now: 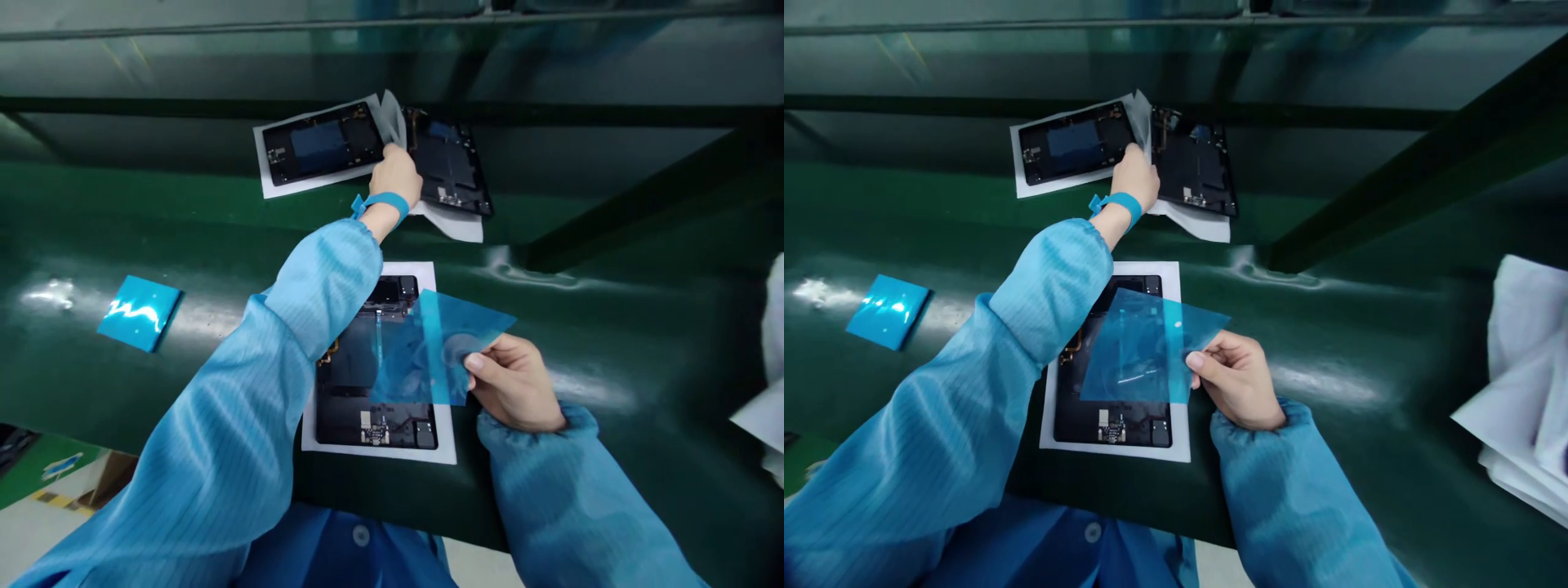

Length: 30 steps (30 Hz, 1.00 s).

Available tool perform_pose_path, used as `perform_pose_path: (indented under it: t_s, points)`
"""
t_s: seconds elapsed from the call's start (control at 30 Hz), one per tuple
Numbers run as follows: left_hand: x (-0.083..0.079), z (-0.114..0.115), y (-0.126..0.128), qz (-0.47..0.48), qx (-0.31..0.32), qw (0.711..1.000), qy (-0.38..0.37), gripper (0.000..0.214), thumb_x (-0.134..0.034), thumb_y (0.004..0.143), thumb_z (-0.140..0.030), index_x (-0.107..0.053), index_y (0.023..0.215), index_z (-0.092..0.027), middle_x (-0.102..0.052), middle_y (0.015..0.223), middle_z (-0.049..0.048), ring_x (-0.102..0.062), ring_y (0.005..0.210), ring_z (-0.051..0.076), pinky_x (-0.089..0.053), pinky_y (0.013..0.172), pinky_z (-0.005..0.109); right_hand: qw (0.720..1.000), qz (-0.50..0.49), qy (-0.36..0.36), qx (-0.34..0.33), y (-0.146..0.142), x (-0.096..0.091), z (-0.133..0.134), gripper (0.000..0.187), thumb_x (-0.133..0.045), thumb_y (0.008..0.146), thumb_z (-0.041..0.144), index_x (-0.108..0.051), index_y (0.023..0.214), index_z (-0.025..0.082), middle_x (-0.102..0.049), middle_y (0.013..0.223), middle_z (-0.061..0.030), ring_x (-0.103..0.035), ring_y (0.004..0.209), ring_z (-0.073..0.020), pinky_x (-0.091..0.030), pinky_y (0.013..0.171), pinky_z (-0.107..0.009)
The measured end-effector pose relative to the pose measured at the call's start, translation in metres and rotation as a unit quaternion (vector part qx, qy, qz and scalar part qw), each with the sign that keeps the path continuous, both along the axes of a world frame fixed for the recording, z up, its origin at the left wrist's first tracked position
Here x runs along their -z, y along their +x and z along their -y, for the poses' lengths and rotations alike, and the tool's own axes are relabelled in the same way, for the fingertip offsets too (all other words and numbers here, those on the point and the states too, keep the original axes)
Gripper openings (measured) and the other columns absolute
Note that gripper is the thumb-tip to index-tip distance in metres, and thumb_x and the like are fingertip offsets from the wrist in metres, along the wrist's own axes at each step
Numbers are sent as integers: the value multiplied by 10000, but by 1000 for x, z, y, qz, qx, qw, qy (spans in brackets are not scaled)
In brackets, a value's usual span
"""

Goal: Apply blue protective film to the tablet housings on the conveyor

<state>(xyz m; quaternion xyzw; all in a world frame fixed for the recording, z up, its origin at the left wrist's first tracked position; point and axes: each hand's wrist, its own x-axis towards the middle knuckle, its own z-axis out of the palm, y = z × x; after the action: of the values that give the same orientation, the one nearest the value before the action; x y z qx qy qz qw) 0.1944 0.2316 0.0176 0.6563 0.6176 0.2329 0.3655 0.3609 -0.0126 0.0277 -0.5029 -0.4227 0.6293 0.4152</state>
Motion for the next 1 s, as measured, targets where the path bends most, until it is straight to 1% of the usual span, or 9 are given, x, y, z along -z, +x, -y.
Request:
perform_pose_path:
  t_s: [0.13,0.27,0.37,0.5,0.6,0.7,0.83,0.9,1.0]
  points:
    - [-19,6,-9,-31,-74,997,22,241,-428,1081,-164,-522,1280,-66,-666,1274,133,-626,1243,243,-475,991,398,1000,-7,-8,-14,1,1,1,337,-892,705,459,-677,680,201,-535,445,42,-450,365,-96,-390,376,-230]
    - [-29,40,-75,-3,-114,989,98,100,-540,1001,-151,-597,1082,-140,-687,1152,48,-644,1140,199,-495,989,357,998,-39,-13,-40,1,1,4,326,-889,715,443,-680,681,195,-523,448,43,-444,370,-89,-390,390,-228]
    - [-28,102,-163,24,-156,978,138,71,-625,930,-211,-603,990,-181,-700,1027,22,-637,963,165,-535,893,356,998,-43,-20,-46,0,2,6,343,-890,715,448,-668,675,189,-524,456,42,-452,388,-88,-386,408,-227]
    - [-19,221,-271,-21,-184,978,92,299,-643,887,-591,-639,1046,-338,-676,767,-74,-568,749,151,-473,584,303,997,-41,-38,-51,-5,2,6,367,-897,701,448,-645,651,186,-546,464,34,-475,401,-94,-402,417,-228]
    - [-12,299,-311,-48,-189,979,66,256,-561,896,-671,-627,1066,-491,-619,580,-136,-509,593,128,-383,465,253,996,-35,-50,-59,-8,1,4,373,-895,707,458,-647,649,185,-561,470,29,-483,409,-97,-424,430,-237]
    - [-11,331,-323,-100,-158,982,38,278,-619,801,-700,-644,962,-474,-610,539,-120,-488,491,155,-323,429,268,996,-24,-60,-56,-11,-1,2,381,-899,700,459,-642,630,187,-567,469,24,-493,412,-100,-434,430,-238]
    - [-25,276,-313,-278,-103,951,87,375,-649,711,-699,-607,851,-353,-586,601,-5,-476,503,227,-247,500,304,996,-11,-62,-60,-15,-1,-1,397,-896,694,477,-627,618,195,-563,472,26,-489,413,-104,-434,422,-248]
    - [-28,213,-294,-367,-50,920,132,353,-514,859,-622,-608,921,-287,-670,796,67,-596,691,283,-378,572,371,996,-11,-64,-60,-16,0,-1,398,-895,691,478,-623,619,196,-556,468,29,-477,410,-104,-431,420,-252]
    - [-18,104,-253,-381,7,918,110,302,-539,924,-416,-632,1086,-179,-697,1111,161,-624,1064,330,-486,848,434,996,-14,-66,-54,-15,3,0,392,-893,701,461,-621,617,192,-552,467,27,-470,413,-101,-422,427,-249]
